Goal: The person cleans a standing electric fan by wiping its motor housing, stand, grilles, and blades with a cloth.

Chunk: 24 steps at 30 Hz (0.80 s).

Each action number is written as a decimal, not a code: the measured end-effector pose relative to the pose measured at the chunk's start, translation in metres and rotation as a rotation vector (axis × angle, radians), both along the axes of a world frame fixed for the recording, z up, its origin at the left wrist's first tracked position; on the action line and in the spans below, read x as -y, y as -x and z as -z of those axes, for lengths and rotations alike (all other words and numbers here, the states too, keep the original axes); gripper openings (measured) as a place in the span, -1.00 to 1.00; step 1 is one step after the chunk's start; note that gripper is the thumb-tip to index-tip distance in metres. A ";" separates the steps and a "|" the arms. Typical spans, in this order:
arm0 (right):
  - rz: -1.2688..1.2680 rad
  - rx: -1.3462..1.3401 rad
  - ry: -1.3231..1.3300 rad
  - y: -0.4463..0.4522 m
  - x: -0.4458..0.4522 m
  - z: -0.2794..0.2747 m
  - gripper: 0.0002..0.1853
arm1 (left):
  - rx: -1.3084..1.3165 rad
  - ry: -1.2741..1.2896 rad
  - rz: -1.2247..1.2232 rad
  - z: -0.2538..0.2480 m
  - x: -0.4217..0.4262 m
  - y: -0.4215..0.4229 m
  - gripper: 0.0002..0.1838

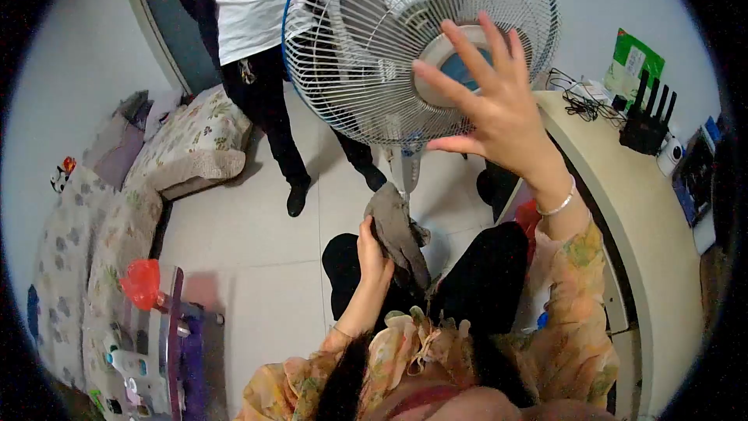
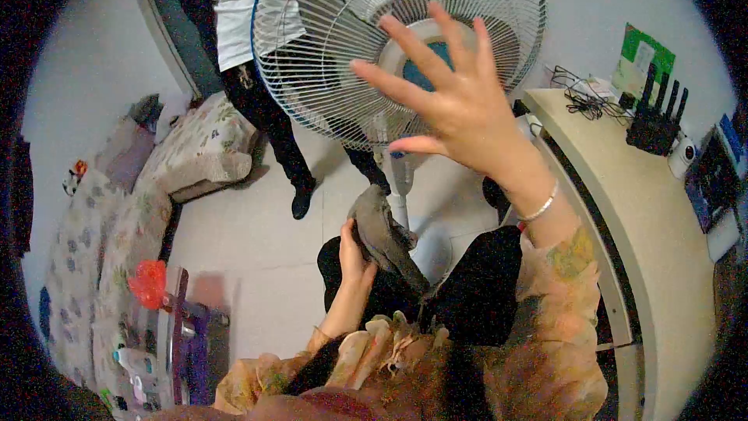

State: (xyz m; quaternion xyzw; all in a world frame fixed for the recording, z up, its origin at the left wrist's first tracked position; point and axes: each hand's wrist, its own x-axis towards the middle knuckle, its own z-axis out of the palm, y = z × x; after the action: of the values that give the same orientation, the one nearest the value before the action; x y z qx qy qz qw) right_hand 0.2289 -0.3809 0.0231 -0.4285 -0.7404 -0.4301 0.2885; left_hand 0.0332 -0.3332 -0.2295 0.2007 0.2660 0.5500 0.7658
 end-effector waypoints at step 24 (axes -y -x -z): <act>-0.456 -0.908 0.568 -0.027 -0.026 0.214 -0.77 | 0.120 -0.256 0.024 -0.037 0.003 -0.007 -0.55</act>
State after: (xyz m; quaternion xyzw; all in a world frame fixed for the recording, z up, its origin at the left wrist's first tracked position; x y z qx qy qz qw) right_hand 0.2563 -0.3553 -0.1908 -0.4605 -0.7023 0.0852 0.5362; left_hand 0.0399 -0.3362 -0.1923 0.2664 0.1449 0.5814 0.7550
